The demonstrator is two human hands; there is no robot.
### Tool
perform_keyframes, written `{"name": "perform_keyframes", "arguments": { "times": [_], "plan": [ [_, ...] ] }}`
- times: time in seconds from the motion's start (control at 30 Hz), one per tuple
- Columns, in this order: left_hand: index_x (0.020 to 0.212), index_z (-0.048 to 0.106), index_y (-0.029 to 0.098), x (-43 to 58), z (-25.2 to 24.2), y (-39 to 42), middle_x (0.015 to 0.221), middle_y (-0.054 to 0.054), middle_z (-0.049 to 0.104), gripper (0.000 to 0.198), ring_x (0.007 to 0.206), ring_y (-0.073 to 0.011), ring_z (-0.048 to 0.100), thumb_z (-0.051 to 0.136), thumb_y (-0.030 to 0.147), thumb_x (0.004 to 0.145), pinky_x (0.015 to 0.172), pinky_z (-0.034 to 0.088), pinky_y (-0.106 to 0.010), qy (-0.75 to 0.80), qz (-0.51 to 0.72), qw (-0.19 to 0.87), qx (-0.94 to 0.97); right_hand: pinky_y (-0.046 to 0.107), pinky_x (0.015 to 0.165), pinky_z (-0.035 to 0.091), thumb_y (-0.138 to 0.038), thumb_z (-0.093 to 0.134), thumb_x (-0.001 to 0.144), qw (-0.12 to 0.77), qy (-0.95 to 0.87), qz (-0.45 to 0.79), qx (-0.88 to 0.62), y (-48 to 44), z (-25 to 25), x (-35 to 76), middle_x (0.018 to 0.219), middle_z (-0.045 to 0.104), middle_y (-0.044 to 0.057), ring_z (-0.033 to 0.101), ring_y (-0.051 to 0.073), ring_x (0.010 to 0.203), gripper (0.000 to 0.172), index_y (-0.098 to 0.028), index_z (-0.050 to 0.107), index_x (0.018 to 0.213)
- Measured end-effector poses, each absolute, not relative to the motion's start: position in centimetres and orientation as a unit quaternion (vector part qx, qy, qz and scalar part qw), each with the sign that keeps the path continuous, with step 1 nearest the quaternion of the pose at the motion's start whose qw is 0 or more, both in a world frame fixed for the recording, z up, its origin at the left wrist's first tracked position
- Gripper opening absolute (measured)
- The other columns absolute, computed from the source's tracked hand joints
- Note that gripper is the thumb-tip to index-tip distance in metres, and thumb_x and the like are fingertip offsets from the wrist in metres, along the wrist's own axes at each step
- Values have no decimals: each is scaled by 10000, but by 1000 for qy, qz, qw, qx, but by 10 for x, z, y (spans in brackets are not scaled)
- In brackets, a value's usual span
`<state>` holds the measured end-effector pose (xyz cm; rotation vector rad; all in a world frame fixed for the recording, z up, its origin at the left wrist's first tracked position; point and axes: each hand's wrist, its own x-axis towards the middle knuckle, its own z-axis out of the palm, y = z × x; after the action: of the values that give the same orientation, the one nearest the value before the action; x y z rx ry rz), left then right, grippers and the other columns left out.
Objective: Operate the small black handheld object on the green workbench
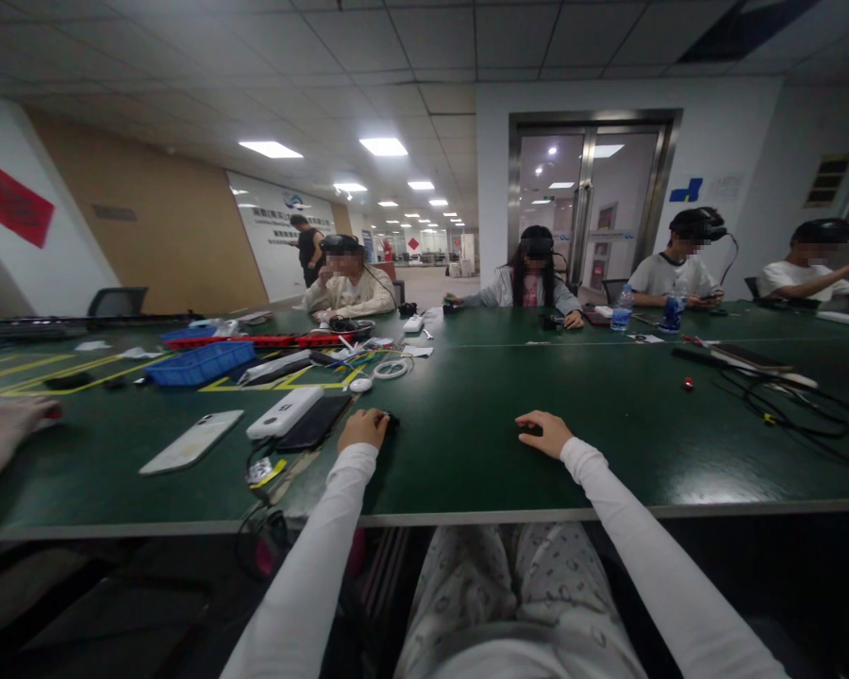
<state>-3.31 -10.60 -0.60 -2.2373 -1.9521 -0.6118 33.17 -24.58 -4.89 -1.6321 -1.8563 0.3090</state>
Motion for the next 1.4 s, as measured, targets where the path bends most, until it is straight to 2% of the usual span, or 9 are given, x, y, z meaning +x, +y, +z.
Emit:
{"name": "perform_keyframes", "arguments": {
  "times": [0.27,0.5,0.6,1.03,1.4],
  "plan": [
    [952,625,216,50,-16,-134,967,-47,588,249,953,-165,524,464,347,814,853,413,-274,-501,-231,-18,-834,394,842,422,-390,598,721,330,-708,104,-616,-246,-49,332,1024,625,29,561,206,924,381,-250,578,1075],
    [925,617,204,128,-25,-165,934,-45,581,193,928,-160,527,501,275,789,850,422,-293,-394,-256,-86,-878,398,832,411,-521,613,674,329,-705,110,-618,-247,-45,331,1019,622,26,556,207,904,597,-270,483,1201],
    [911,615,198,145,-26,-174,948,-48,572,178,944,-162,519,504,256,784,859,420,-303,-363,-262,-99,-889,400,839,399,-551,609,664,317,-712,102,-618,-246,-44,330,1028,616,25,548,209,910,635,-282,462,1220],
    [845,572,183,161,-30,-182,908,-43,551,111,914,-160,512,508,237,773,850,423,-322,-327,-282,-107,-896,392,812,386,-586,587,663,283,-716,82,-632,-248,-40,329,1058,593,26,531,226,940,589,-314,491,1177],
    [890,527,172,156,-30,-173,911,-45,568,122,882,-147,533,450,225,811,835,431,-325,-353,-404,-136,-833,378,810,383,-549,612,662,298,-714,80,-629,-247,-42,328,1029,609,12,540,214,915,553,-316,505,1152]
  ]
}}
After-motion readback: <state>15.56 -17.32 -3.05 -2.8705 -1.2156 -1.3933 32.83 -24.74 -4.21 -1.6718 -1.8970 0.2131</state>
